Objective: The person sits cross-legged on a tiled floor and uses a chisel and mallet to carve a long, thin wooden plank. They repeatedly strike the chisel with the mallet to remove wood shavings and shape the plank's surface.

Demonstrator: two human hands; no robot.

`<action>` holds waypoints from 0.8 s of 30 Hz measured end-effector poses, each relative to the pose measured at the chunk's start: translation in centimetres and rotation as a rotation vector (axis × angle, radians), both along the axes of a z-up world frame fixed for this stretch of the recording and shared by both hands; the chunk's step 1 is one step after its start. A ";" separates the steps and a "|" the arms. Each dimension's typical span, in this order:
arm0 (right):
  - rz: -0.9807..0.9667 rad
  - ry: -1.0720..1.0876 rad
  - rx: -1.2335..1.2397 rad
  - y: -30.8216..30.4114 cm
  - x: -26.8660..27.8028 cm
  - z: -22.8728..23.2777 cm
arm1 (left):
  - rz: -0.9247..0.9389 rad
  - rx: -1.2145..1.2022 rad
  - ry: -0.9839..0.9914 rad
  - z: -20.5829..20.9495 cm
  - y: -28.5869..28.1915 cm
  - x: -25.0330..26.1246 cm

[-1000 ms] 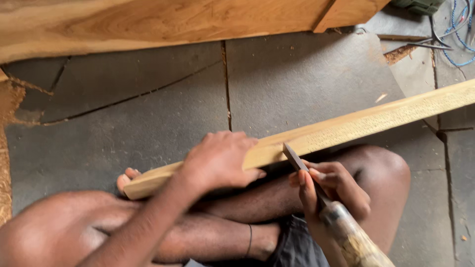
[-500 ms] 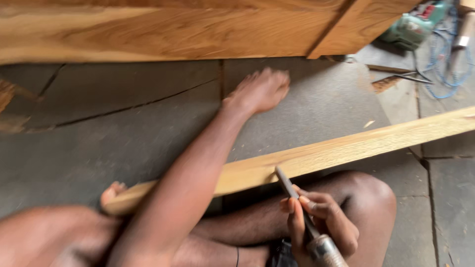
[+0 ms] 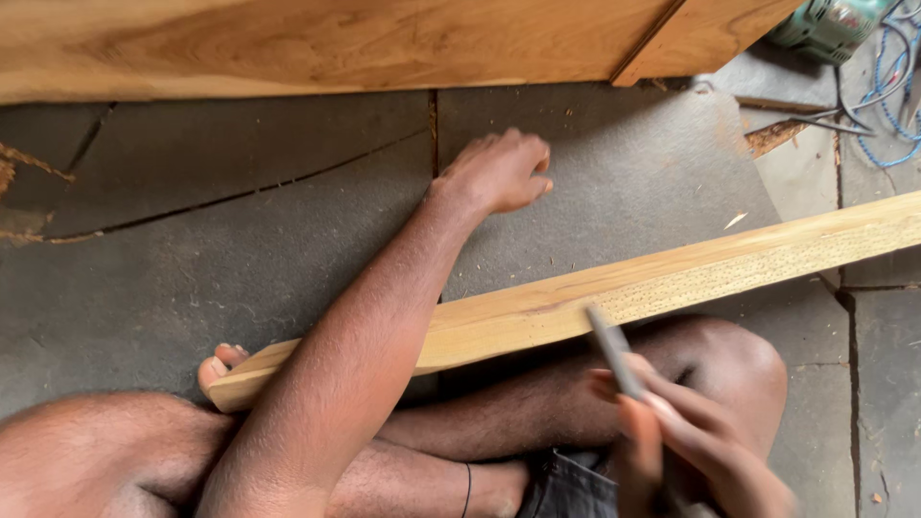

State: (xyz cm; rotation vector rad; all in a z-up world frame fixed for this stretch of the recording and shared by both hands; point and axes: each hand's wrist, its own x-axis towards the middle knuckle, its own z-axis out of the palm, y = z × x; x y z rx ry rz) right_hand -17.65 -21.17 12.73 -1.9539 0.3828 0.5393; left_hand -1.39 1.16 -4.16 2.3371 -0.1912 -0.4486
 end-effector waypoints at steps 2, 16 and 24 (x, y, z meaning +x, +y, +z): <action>-0.043 -0.499 0.000 2.2 -3.8 -1.1 | 0.011 -0.015 0.085 -0.2 -0.2 0.1; 0.060 -0.741 -0.182 2.5 -5.5 -1.1 | 0.021 -0.045 -0.025 -0.7 -0.1 -0.4; 0.164 -0.865 -0.081 4.3 -4.8 -0.7 | 0.005 -0.018 -0.073 -1.1 0.3 0.2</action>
